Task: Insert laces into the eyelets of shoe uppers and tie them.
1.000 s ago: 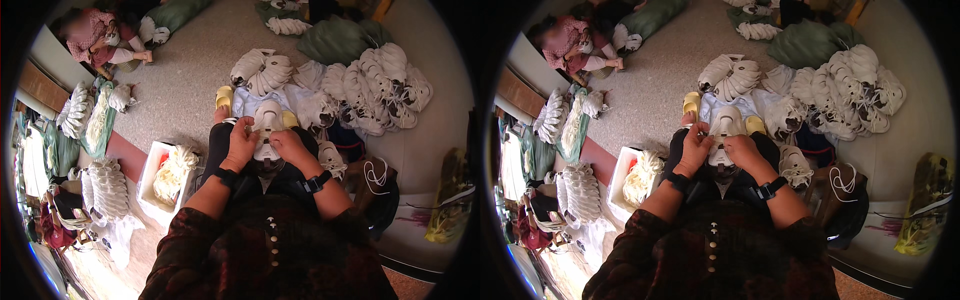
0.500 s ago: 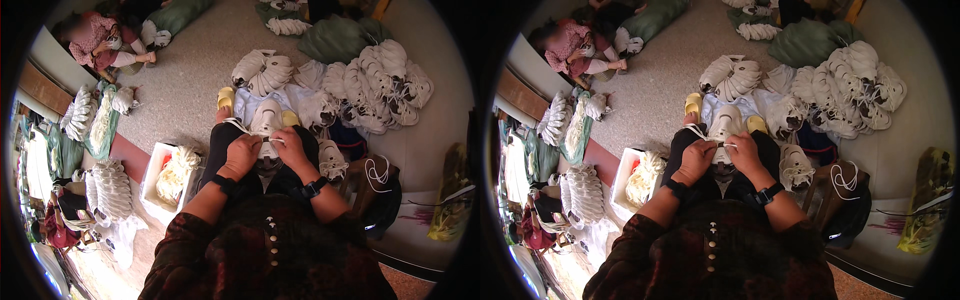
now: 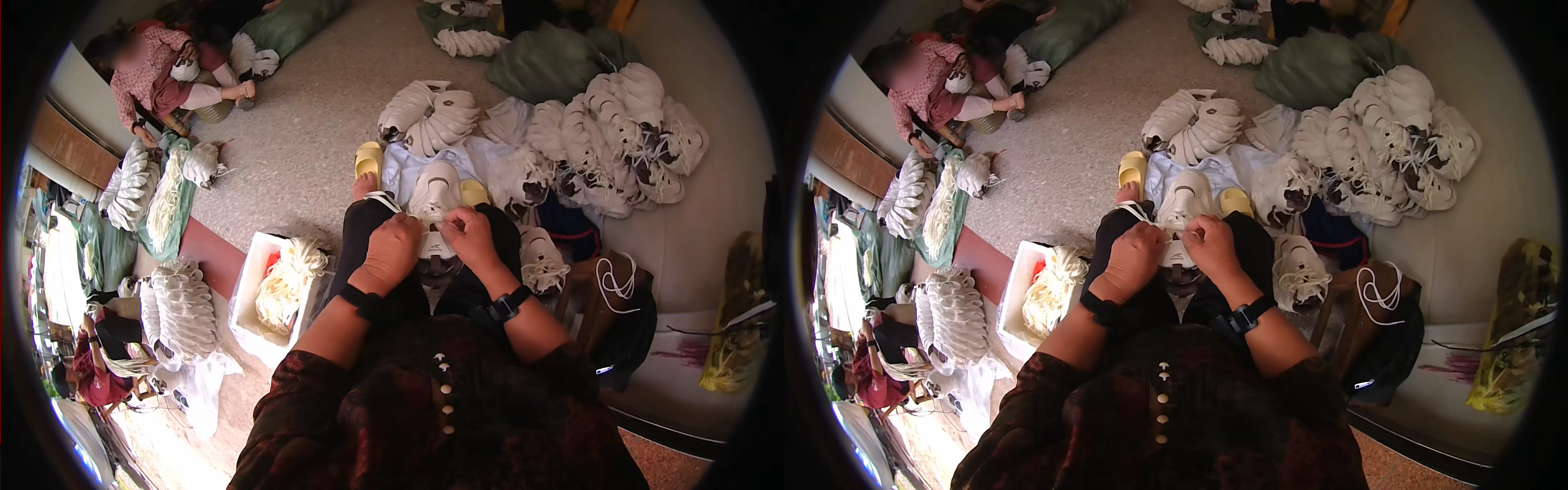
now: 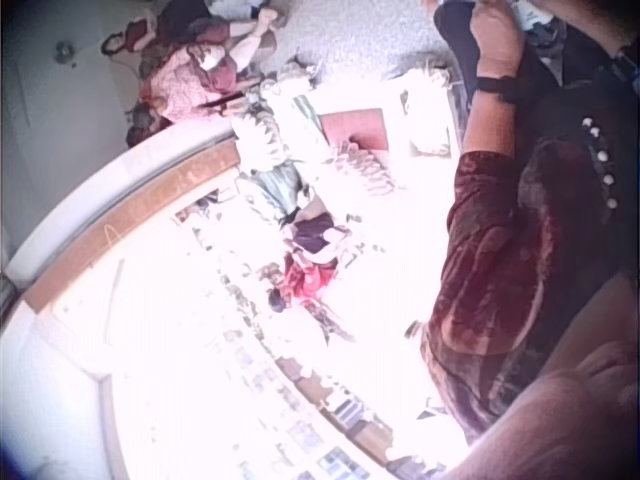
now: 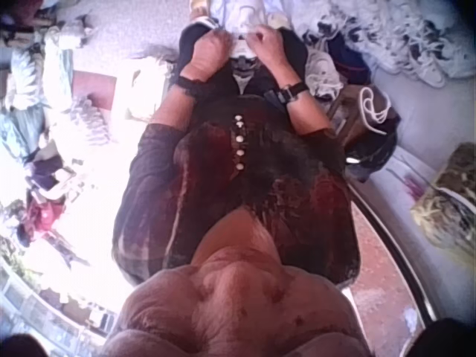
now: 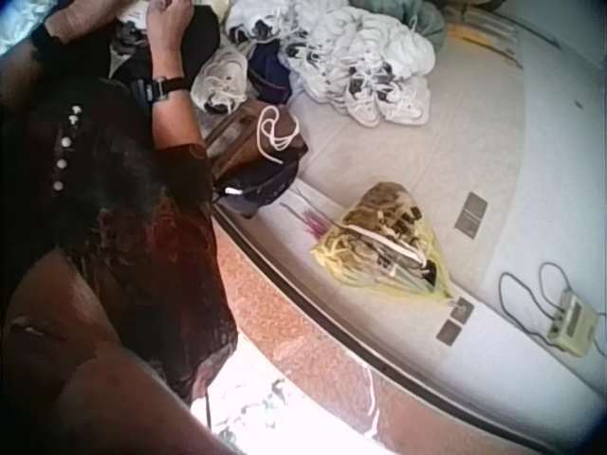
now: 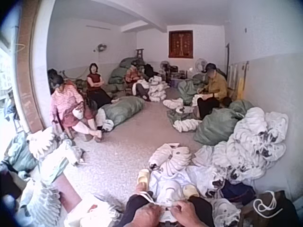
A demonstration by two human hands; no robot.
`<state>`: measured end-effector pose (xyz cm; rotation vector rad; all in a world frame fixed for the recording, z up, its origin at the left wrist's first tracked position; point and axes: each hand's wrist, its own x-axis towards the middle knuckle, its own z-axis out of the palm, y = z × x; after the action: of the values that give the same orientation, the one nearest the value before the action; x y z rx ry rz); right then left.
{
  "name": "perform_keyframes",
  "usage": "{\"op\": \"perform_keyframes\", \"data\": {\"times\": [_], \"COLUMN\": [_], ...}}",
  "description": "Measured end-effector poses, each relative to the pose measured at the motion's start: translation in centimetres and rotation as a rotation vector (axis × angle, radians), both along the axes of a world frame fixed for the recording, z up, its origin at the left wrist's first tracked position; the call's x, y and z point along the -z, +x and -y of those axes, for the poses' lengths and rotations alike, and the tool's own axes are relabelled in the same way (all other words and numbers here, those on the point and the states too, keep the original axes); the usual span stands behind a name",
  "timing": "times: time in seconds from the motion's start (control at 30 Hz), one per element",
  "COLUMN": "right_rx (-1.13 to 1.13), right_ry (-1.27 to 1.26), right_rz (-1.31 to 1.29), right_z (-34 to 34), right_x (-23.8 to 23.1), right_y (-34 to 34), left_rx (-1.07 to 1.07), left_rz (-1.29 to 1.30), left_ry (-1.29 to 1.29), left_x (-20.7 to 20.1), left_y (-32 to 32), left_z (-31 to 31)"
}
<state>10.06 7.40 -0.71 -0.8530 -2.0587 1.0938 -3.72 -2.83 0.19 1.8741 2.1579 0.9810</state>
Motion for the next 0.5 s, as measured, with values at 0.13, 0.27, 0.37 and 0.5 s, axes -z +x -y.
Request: {"op": "perform_keyframes", "data": {"times": [0.13,0.27,0.37,0.5], "right_rx": [0.127,0.172,0.225,0.085], "right_ry": [0.068,-0.066,-0.084,-0.400], "right_rz": [0.223,-0.015,-0.195,-0.248], "right_z": [-0.3,-0.8,-0.1,0.5], "right_x": [0.4,1.3,1.1,-0.3], "right_y": [-1.3,-1.0,-1.2,-1.0], "left_rx": [-0.016,-0.044,0.014,0.033], "left_rz": [-0.150,0.215,0.983,1.593], "left_ry": [-0.133,0.061,-0.082,-0.116], "left_x": [-1.2,-0.3,-0.5,-1.4], "left_y": [-1.5,-2.5,-1.9,-0.4], "left_z": [1.7,1.6,0.2,-1.5]}}
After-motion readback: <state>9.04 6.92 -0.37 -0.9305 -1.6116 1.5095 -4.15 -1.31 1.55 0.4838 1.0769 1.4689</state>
